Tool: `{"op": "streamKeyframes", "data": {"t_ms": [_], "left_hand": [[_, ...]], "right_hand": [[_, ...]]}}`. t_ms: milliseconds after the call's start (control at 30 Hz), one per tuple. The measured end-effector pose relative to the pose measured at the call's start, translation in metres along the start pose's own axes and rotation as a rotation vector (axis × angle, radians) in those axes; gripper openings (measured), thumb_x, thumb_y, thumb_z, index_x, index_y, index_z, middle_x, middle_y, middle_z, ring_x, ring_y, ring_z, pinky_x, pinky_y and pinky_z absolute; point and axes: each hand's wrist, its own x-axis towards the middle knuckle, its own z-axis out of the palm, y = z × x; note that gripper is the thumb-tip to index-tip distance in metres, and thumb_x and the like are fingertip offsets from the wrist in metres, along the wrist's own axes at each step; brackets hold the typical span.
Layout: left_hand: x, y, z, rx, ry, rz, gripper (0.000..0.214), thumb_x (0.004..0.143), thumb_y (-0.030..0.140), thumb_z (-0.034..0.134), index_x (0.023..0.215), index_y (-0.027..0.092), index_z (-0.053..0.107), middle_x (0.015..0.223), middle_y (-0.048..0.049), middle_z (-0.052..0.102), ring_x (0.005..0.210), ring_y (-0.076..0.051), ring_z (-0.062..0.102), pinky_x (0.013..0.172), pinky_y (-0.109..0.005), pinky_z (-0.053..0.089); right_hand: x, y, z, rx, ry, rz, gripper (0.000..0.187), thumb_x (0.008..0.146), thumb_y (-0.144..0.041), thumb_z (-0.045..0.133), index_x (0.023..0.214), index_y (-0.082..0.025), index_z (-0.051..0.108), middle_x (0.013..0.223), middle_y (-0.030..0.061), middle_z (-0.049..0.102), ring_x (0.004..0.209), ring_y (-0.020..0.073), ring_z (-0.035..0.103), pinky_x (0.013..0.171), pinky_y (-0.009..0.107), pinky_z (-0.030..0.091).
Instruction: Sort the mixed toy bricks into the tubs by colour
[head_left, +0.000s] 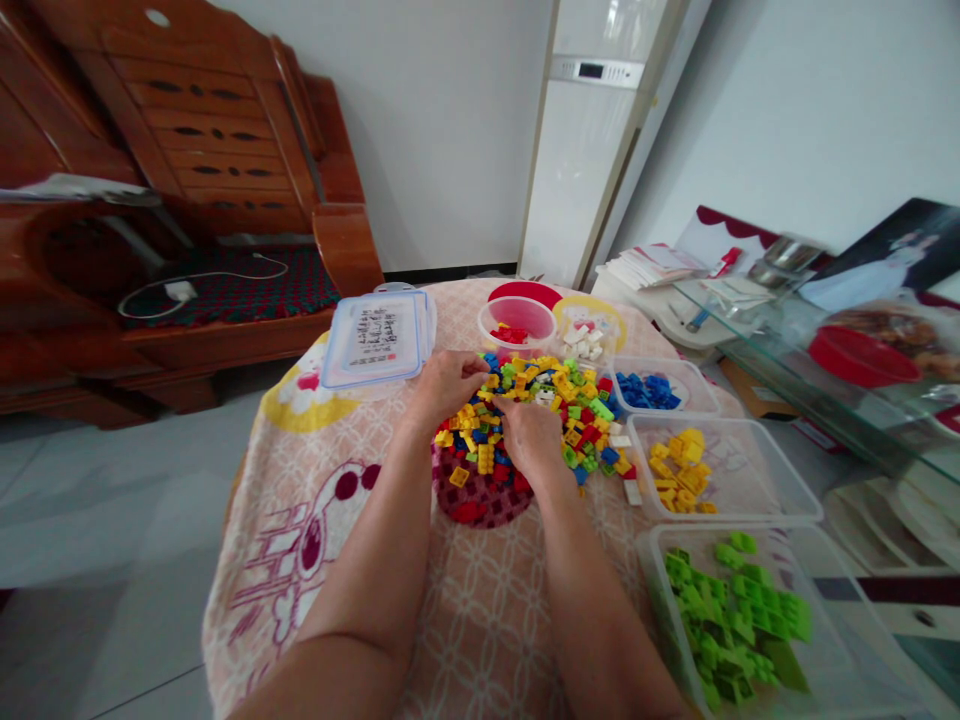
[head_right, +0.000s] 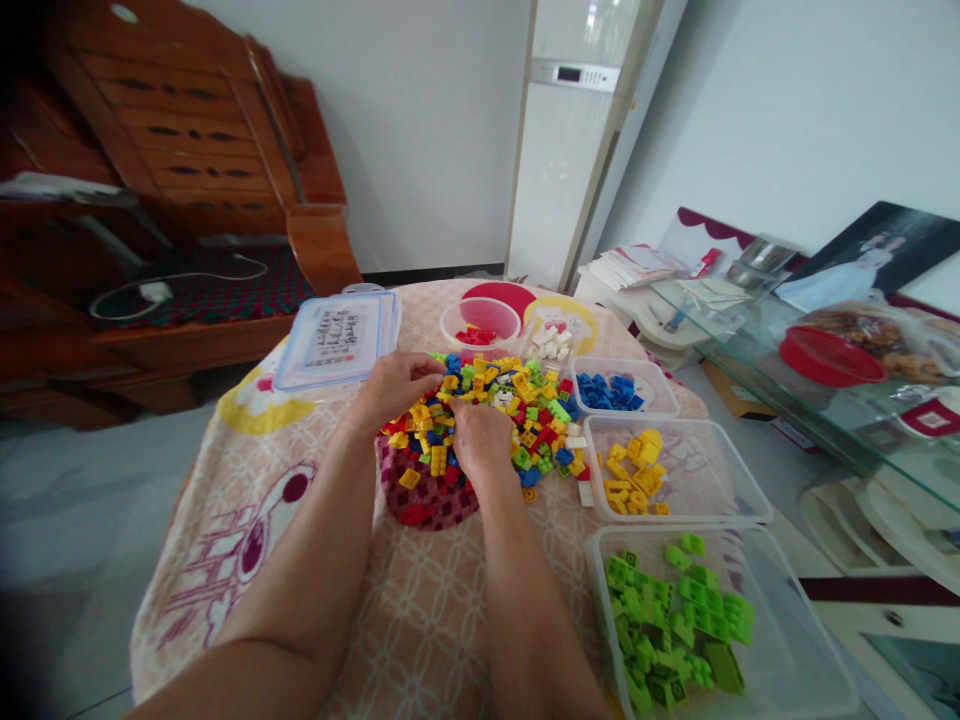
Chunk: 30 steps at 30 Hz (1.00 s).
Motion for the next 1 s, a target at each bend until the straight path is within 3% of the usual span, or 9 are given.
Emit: {"op": "streamKeyframes", "data": {"t_ms": [300, 400, 533, 700, 900, 1000], "left_hand": [[0.001, 0.001, -0.001, 0.03, -0.012, 0.014, 0.027, 0.08, 0.031, 0.061, 0.091, 0.017, 0.081, 0.08, -0.0032, 0.078, 0.071, -0.017, 0.066, 0.074, -0.026, 0.05], [0.001, 0.001, -0.001, 0.022, -0.008, 0.01, 0.027, 0.08, 0.031, 0.061, 0.092, 0.018, 0.081, 0.082, -0.0032, 0.078, 0.073, -0.018, 0.067, 0.074, -0.026, 0.051], [0.0, 0.0, -0.001, 0.031, -0.012, -0.013, 0.029, 0.079, 0.031, 0.061, 0.094, 0.017, 0.081, 0.083, -0.0037, 0.079, 0.072, -0.018, 0.068, 0.073, -0.027, 0.051], [0.001, -0.002, -0.002, 0.045, -0.022, -0.04, 0.03, 0.079, 0.03, 0.061, 0.096, 0.016, 0.082, 0.082, -0.0043, 0.078, 0.075, -0.02, 0.069, 0.072, -0.027, 0.05], [-0.001, -0.004, -0.008, 0.122, -0.012, -0.026, 0.029, 0.077, 0.025, 0.058, 0.091, 0.019, 0.083, 0.084, -0.0045, 0.079, 0.076, -0.02, 0.068, 0.076, -0.027, 0.051], [-0.002, -0.006, -0.009, 0.149, -0.035, -0.038, 0.032, 0.075, 0.022, 0.055, 0.089, 0.019, 0.083, 0.078, -0.0031, 0.077, 0.073, -0.019, 0.067, 0.073, -0.027, 0.05]], "right_hand": [[0.0, 0.0, 0.0, 0.174, 0.082, 0.092, 0.027, 0.095, -0.027, 0.056, 0.113, -0.026, 0.076, 0.102, 0.0087, 0.079, 0.099, 0.0232, 0.073, 0.085, 0.03, 0.05], [0.002, 0.009, 0.002, 0.423, 0.176, 0.132, 0.022, 0.091, -0.03, 0.06, 0.102, -0.023, 0.078, 0.092, 0.0061, 0.079, 0.09, 0.021, 0.072, 0.082, 0.029, 0.051], [0.006, 0.026, 0.004, 0.879, 0.319, 0.232, 0.025, 0.083, -0.037, 0.061, 0.093, -0.019, 0.075, 0.07, 0.0024, 0.073, 0.064, 0.0185, 0.068, 0.061, 0.027, 0.053], [0.01, 0.054, 0.005, 1.25, 0.59, 0.426, 0.039, 0.072, -0.045, 0.066, 0.096, -0.015, 0.07, 0.065, 0.0027, 0.07, 0.055, 0.0196, 0.067, 0.045, 0.026, 0.05], [0.008, 0.083, -0.002, 1.355, 1.071, 0.593, 0.043, 0.069, -0.039, 0.067, 0.105, -0.016, 0.063, 0.073, 0.0007, 0.07, 0.067, 0.0201, 0.073, 0.055, 0.029, 0.06], [0.005, 0.089, -0.005, 1.339, 1.183, 0.607, 0.045, 0.068, -0.033, 0.066, 0.109, -0.016, 0.062, 0.078, 0.0002, 0.07, 0.075, 0.02, 0.075, 0.061, 0.029, 0.062]]}}
